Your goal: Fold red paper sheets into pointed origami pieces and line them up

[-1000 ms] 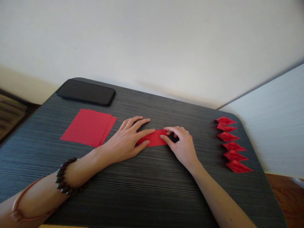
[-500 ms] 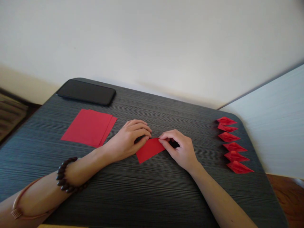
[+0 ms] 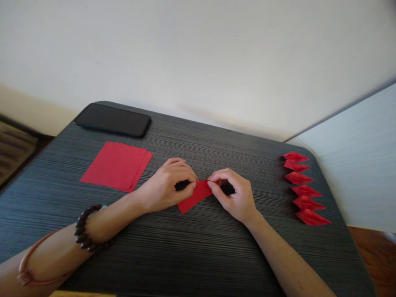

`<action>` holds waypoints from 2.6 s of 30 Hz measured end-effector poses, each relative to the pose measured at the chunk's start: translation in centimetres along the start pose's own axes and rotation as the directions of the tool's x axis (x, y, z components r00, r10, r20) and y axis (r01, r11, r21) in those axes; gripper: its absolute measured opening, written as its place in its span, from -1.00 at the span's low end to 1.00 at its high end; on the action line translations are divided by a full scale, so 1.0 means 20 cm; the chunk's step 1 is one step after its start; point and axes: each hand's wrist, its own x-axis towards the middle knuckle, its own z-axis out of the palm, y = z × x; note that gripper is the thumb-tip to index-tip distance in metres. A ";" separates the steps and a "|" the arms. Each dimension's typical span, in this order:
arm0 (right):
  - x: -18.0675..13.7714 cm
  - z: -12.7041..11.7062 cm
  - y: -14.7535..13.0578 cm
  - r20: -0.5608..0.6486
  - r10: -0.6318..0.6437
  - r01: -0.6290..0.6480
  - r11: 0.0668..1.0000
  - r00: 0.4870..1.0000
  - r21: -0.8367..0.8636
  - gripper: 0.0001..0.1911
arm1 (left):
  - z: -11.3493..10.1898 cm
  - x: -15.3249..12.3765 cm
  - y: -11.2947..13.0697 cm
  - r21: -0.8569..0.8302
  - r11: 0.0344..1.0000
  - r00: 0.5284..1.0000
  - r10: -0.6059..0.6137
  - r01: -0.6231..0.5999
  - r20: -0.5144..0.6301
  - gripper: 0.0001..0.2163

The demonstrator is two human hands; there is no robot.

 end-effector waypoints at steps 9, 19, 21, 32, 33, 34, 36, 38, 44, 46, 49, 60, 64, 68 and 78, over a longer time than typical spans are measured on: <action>0.01 -0.02 -0.01 0.070 0.006 0.000 0.997 0.998 -0.081 -0.87 | 0.01 -0.01 0.00 0.094 0.994 0.996 -0.043 0.050 -0.073 -0.89; 0.00 -0.03 0.00 -0.082 0.156 -0.160 0.987 0.984 -0.033 -0.88 | -0.01 0.00 -0.02 0.139 0.988 0.995 -0.052 0.063 -0.088 -0.88; 0.00 -0.03 0.01 -0.088 0.187 -0.188 0.982 0.979 -0.005 -0.87 | -0.02 0.00 -0.02 0.136 0.989 0.995 -0.053 0.064 -0.083 -0.88; 0.01 -0.04 0.06 -0.098 0.265 -0.274 0.958 0.959 -0.086 -0.83 | -0.02 0.00 -0.02 0.132 0.982 0.982 -0.119 0.138 -0.144 -0.85; 0.02 -0.03 0.05 -0.085 0.249 -0.258 0.958 0.965 -0.122 -0.83 | -0.02 0.00 -0.02 0.131 0.984 0.987 -0.104 0.120 -0.122 -0.81; 0.02 -0.02 0.05 -0.073 0.229 -0.237 0.960 0.971 -0.150 -0.84 | -0.01 -0.01 -0.01 0.137 0.987 0.994 -0.074 0.085 -0.080 -0.79; 0.02 -0.01 0.04 -0.037 0.181 -0.184 0.964 0.983 -0.193 -0.85 | -0.01 -0.01 -0.01 0.169 0.986 1.000 -0.003 -0.002 0.026 -0.77; 0.02 0.00 0.05 0.014 0.137 -0.130 0.961 0.990 -0.245 -0.84 | 0.00 -0.02 -0.01 0.230 0.972 0.994 0.028 -0.052 0.108 -0.75; 0.01 -0.02 0.07 0.129 0.072 -0.025 0.942 0.989 -0.334 -0.75 | 0.01 -0.02 -0.03 0.334 0.942 0.991 -0.011 -0.035 0.135 -0.64; 0.01 -0.04 0.08 0.163 0.044 0.011 0.945 0.986 -0.326 -0.73 | 0.01 -0.02 -0.04 0.344 0.938 0.992 -0.010 -0.035 0.128 -0.64; 0.01 -0.05 0.09 0.161 -0.004 0.053 0.951 0.987 -0.303 -0.73 | 0.01 -0.02 -0.04 0.349 0.936 0.993 -0.007 -0.036 0.119 -0.63; 0.01 -0.03 0.09 0.179 -0.104 0.152 0.947 0.978 -0.283 -0.69 | 0.00 -0.02 -0.03 0.365 0.931 0.995 -0.045 0.010 0.087 -0.60; 0.00 -0.03 0.09 0.204 -0.122 0.186 0.925 0.971 -0.332 -0.66 | 0.00 -0.02 -0.03 0.373 0.928 0.994 -0.036 -0.005 0.104 -0.65; 0.00 -0.03 0.07 0.241 -0.148 0.232 0.900 0.959 -0.370 -0.61 | 0.00 -0.02 -0.04 0.376 0.926 0.995 -0.025 -0.014 0.098 -0.69; -0.01 -0.05 0.09 0.336 -0.171 0.303 0.869 0.926 -0.392 -0.60 | 0.00 -0.02 -0.04 0.392 0.919 0.992 -0.012 -0.038 0.124 -0.66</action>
